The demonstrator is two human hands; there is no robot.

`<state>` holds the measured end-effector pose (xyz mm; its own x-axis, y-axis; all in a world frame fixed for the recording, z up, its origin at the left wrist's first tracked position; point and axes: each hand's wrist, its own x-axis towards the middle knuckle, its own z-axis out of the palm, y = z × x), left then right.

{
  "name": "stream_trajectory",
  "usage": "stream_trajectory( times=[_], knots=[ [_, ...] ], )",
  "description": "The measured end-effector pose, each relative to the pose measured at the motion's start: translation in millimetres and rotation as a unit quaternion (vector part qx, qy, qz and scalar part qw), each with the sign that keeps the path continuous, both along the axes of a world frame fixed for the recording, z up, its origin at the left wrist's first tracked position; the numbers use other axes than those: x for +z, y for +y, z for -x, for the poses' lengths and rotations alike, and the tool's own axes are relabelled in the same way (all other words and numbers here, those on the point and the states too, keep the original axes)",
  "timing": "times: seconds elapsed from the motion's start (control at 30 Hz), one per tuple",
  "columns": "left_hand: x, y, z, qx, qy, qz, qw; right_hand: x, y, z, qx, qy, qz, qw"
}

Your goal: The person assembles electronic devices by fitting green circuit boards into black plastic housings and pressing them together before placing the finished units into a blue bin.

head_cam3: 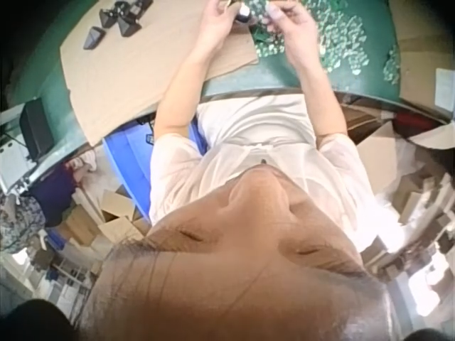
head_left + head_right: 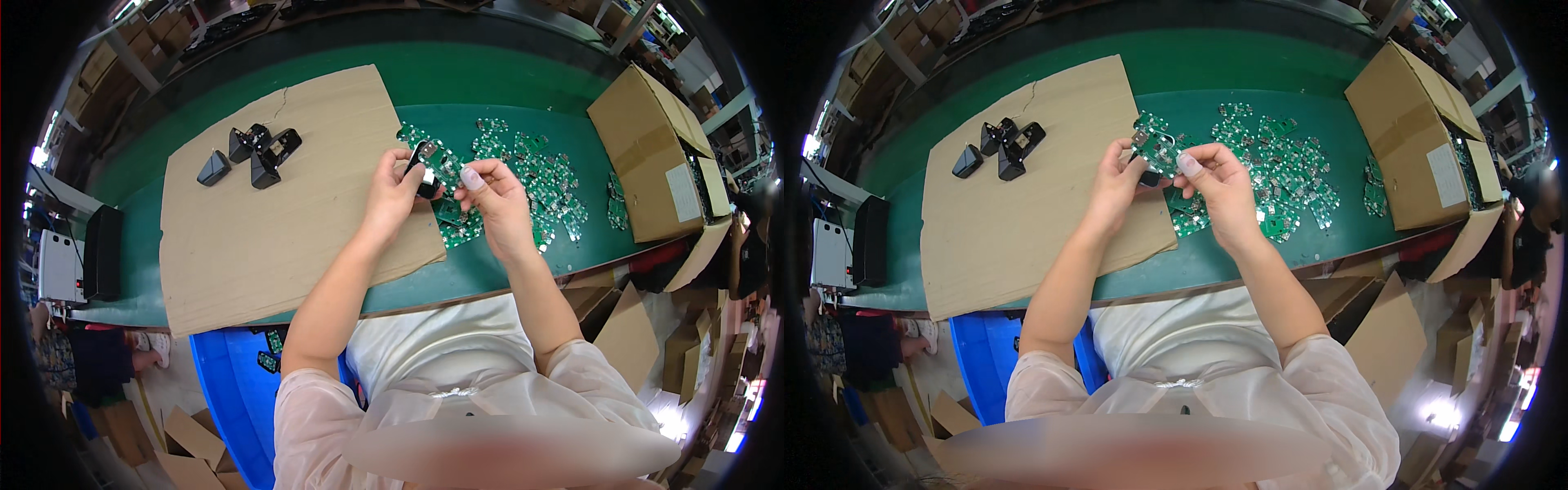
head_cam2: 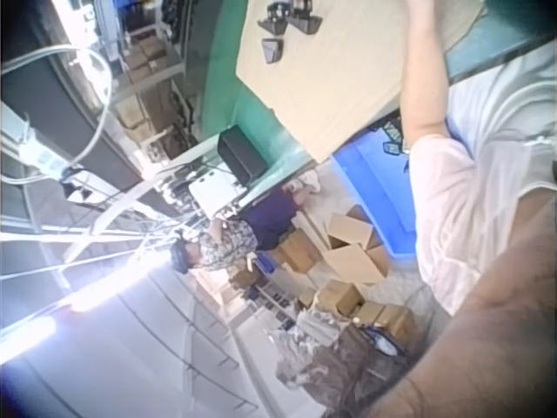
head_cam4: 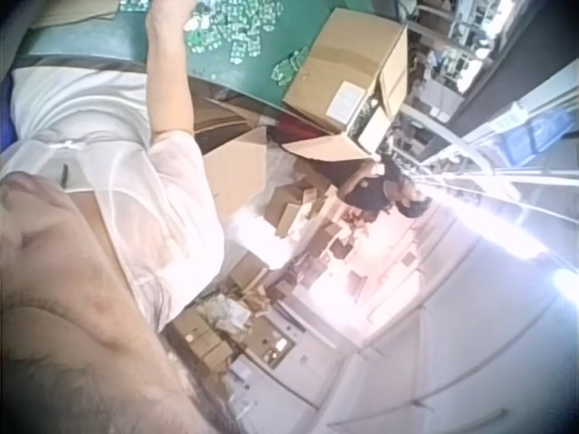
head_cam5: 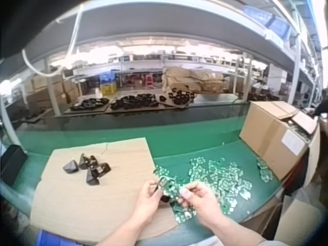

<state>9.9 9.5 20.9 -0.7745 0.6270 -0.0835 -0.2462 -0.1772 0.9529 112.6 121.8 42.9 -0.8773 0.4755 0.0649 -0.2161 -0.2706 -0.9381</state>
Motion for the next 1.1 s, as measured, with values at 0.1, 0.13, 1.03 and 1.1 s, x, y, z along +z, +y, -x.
stream_trajectory(
  times=[0.1, 0.13, 1.03, 1.1],
  knots=[
    [2.1, 1.2, -3.3, 0.005, -0.005, -0.017, 1.000, -4.4, 1.2, 3.9, -0.007, -0.001, 0.023, 1.000],
    [2.5, 1.4, -3.4, 0.009, -0.008, -0.022, 1.000, -5.1, 1.5, 4.8, -0.009, -0.006, 0.029, 1.000],
    [0.3, 0.2, -1.9, 0.007, 0.011, -0.029, 0.999, -12.9, -4.2, 10.0, -0.057, -0.022, -0.021, 0.998],
    [1.4, 0.3, -2.9, 0.000, -0.006, -0.065, 0.998, -15.5, -2.9, 11.2, -0.062, -0.026, -0.010, 0.998]
  ],
)
